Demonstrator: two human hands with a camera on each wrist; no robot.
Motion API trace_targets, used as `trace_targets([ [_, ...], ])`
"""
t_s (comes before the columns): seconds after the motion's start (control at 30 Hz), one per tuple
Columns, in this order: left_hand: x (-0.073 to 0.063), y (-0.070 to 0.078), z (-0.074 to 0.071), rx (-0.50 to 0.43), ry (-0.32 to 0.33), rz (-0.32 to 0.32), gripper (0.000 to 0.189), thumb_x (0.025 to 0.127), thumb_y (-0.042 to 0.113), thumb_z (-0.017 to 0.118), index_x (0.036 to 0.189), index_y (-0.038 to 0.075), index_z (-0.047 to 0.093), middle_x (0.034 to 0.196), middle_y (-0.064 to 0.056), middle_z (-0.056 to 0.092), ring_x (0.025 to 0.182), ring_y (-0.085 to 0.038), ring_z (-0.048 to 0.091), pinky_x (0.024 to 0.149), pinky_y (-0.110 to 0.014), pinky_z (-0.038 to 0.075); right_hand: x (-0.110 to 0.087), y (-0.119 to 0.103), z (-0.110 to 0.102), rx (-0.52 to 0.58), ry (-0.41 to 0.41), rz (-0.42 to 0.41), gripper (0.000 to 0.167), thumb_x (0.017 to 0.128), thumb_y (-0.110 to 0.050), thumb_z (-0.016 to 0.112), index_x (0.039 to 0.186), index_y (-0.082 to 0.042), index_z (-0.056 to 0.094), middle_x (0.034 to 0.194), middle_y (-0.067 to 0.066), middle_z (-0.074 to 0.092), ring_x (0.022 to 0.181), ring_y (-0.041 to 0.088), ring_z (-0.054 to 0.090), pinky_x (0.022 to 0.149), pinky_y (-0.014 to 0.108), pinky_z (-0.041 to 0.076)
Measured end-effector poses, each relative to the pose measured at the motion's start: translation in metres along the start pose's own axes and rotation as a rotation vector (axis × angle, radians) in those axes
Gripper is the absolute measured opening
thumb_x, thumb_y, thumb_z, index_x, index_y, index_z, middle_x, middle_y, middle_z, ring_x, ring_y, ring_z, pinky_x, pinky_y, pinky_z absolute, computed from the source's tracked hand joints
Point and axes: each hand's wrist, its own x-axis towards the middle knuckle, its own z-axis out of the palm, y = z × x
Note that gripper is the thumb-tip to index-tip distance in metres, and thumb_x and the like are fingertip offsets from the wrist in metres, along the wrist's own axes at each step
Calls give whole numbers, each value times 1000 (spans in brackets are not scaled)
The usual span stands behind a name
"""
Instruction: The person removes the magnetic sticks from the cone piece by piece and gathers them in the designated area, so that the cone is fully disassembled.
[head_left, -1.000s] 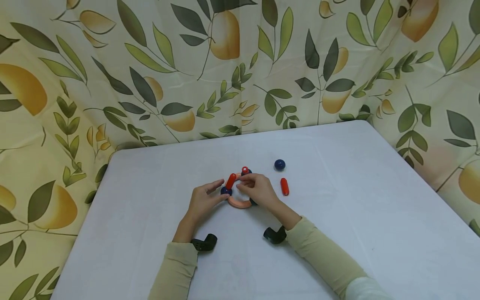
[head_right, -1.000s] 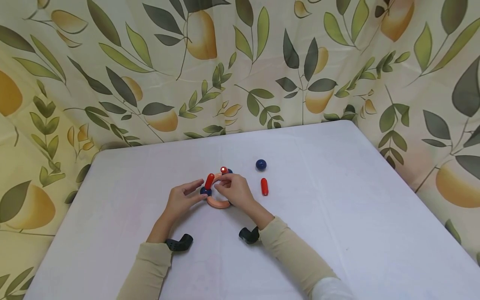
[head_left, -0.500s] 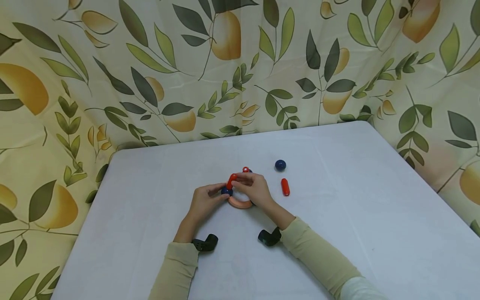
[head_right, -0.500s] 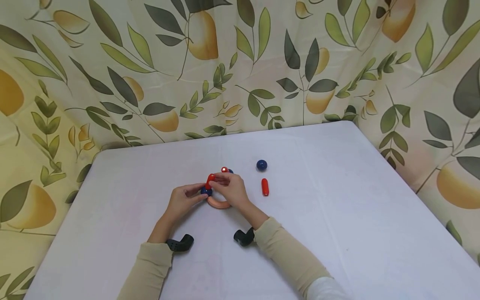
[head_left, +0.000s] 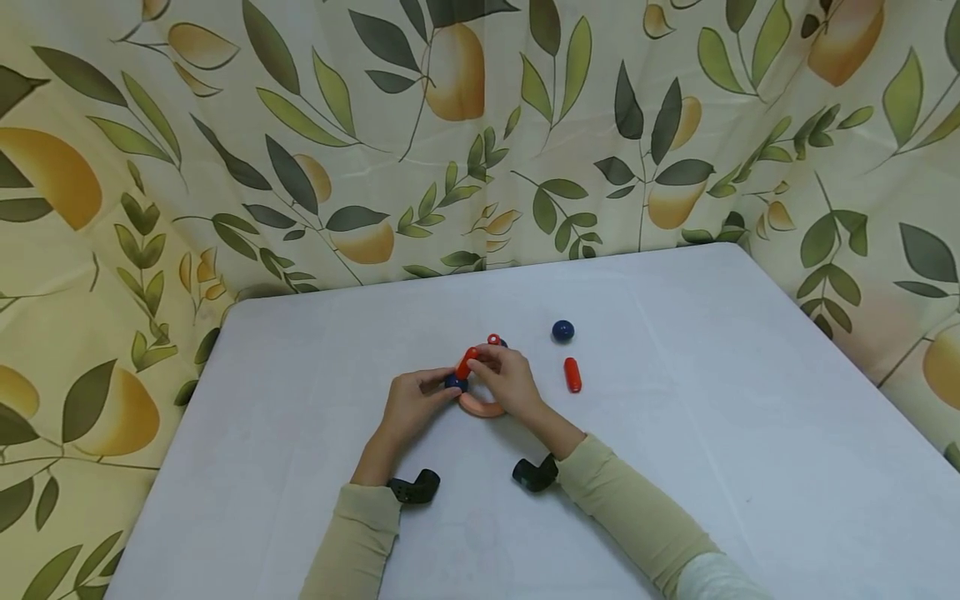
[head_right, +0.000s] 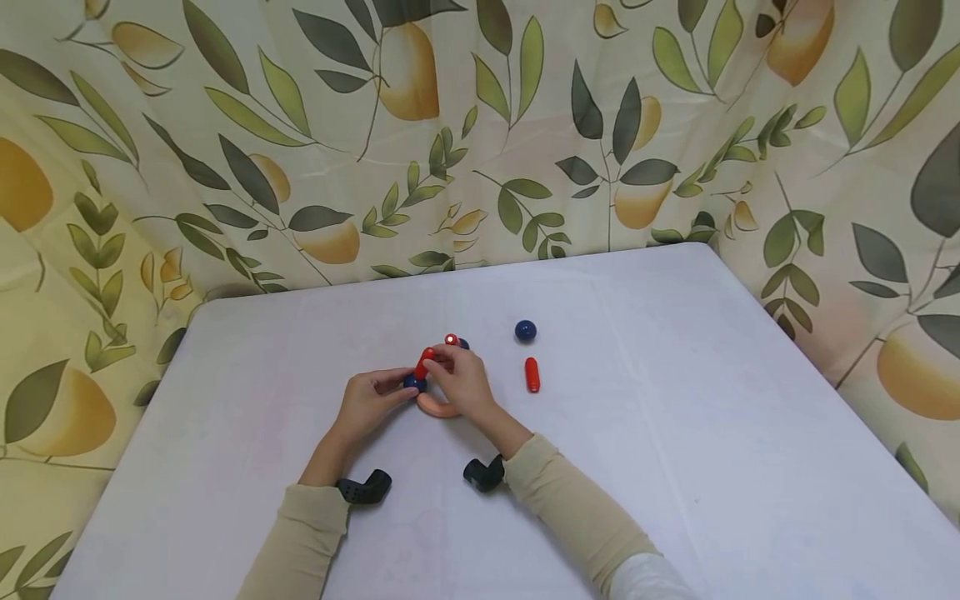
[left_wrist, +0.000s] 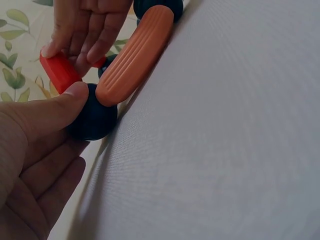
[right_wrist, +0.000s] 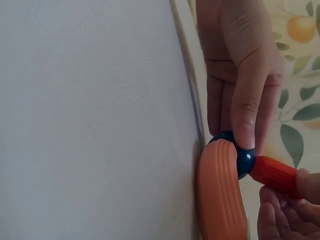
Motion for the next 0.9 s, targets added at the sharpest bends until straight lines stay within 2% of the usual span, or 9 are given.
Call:
trace_targets([
  [0.13, 0, -1, 0, -8, 5, 19, 32, 76, 9, 74, 106, -2, 67, 104, -12, 66, 99, -20, 61, 80, -24, 49, 0, -4, -1, -25, -3, 3, 25, 89, -8, 61, 109, 6, 63, 99, 13, 66, 87, 24, 60, 79, 36, 50],
  [0.27, 0, -1, 0, 2, 6, 30, 32, 77, 8, 74, 106, -2, 67, 104, -13, 66, 99, -21, 62, 80, -26, 49, -1, -10, -2, -21, -4, 50, 25, 90, -10, 60, 110, 5, 63, 99, 13, 66, 88, 24, 58, 81, 36, 49],
  [0.4, 0, -1, 0, 4, 1, 20, 32, 77, 9, 74, 106, -2, 67, 104, -13, 66, 99, -20, 61, 81, -25, 49, -1, -14, -3, -4, 2, 103, 28, 90, -10, 60, 112, 5, 62, 102, 14, 65, 91, 25, 58, 82, 37, 49],
  [0.53, 0, 0, 1, -9, 1, 9, 32, 77, 9, 74, 106, -2, 67, 105, -12, 65, 99, -19, 61, 81, -25, 48, -2, -14, -7, 24, -34, 130, 30, 90, -11, 59, 115, 6, 60, 107, 14, 64, 97, 26, 58, 86, 37, 47],
  [0.77, -1, 1, 3, 16, -5, -14, 31, 79, 12, 73, 107, 1, 67, 106, -9, 65, 101, -17, 60, 82, -23, 48, -8, -11, -29, 80, -71, 143, 30, 90, -11, 59, 116, 5, 60, 104, 15, 65, 95, 28, 60, 82, 38, 49],
  [0.9, -2, 0, 2, 39, 3, -31, 31, 78, 13, 74, 107, 3, 68, 107, -7, 65, 102, -15, 60, 83, -22, 47, -9, -10, -45, 76, -84, 194, 33, 91, -16, 59, 119, 2, 59, 107, 14, 64, 94, 27, 61, 79, 36, 51],
])
